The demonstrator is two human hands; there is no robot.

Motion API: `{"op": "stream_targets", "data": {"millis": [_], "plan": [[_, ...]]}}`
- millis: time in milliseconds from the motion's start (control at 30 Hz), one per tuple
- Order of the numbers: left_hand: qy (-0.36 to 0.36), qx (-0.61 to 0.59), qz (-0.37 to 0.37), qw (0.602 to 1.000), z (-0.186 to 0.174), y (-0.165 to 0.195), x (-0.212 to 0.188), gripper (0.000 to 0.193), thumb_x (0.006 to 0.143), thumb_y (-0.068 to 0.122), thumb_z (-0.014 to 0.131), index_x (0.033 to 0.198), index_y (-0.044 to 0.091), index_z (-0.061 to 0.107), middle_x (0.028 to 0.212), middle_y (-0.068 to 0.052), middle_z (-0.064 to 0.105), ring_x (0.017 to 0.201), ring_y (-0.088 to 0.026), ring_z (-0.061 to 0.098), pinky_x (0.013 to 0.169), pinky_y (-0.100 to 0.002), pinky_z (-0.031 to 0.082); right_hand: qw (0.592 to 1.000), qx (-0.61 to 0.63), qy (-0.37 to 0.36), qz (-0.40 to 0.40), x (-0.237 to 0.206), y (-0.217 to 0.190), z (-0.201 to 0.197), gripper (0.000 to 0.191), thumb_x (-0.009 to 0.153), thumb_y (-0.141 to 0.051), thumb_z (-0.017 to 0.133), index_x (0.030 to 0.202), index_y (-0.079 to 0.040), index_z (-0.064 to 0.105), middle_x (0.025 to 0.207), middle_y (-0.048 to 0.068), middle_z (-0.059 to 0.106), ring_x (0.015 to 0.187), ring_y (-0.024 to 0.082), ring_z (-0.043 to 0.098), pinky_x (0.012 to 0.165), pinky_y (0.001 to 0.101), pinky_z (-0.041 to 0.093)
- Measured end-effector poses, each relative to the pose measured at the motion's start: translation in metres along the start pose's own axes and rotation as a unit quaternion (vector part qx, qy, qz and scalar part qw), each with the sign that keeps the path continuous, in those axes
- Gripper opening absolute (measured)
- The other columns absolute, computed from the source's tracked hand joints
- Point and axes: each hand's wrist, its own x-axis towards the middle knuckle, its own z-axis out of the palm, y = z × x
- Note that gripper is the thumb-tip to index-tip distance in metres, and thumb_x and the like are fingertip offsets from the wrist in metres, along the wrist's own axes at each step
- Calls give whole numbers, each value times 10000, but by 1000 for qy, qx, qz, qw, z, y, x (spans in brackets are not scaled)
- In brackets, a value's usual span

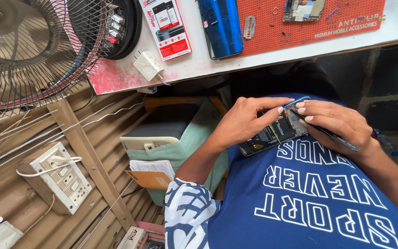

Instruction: The person sits at a repair bench and squeezes adhesive from a tube onto a small phone component, then sets the tube down and works on a disassembled smartphone, pressing and aligning the frame and back cover together by hand.

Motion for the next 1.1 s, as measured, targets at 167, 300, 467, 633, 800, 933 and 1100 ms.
{"op": "stream_targets", "data": {"millis": [167,300,467,633,800,933,1100], "plan": [[7,-11,38,999,-1,1,-1,331,975,224,624,1280,128,710,994,-102,809,849,-152,806,788,-283,623,1000,0,-2,2,-2,1,-1,334,815,35,792,1089,23,603,1116,228,710,1098,350,724,987,457,614],[29,31,56,998,0,5,-3,326,934,252,644,1220,117,722,1016,-109,803,843,-192,799,799,-306,621,1000,-2,-7,1,-3,2,-1,341,806,9,796,1095,13,617,1124,218,715,1096,347,724,979,439,616],[21,72,19,997,-1,13,0,286,911,299,637,1141,151,724,922,-90,797,750,-227,781,709,-335,602,999,-41,-21,-12,-3,0,-4,341,798,7,805,1088,16,626,1120,204,716,1104,361,716,961,445,610],[34,101,-9,994,5,19,3,244,889,327,651,1047,148,705,866,-89,784,709,-254,764,667,-361,585,995,-87,-16,-38,-2,-3,-3,322,811,11,824,1072,10,634,1121,179,729,1117,347,708,972,447,599],[91,113,31,989,17,18,1,231,891,306,653,1020,119,695,830,-101,760,750,-268,757,708,-373,591,996,-76,-8,-41,-5,0,-4,311,808,17,811,1066,15,637,1116,178,730,1140,350,693,1015,469,580],[110,122,20,986,24,14,0,238,880,291,642,1013,101,692,798,-104,744,682,-266,745,665,-373,588,999,-46,2,-14,-11,1,-4,324,811,30,802,1078,7,622,1127,172,722,1153,346,694,1027,457,585],[123,120,24,985,25,12,-3,236,882,285,637,1013,96,690,797,-101,743,660,-264,739,645,-373,585,999,-49,-2,-18,-17,2,-4,360,802,26,805,1101,-2,608,1144,173,716,1168,347,680,1034,454,578]]}}
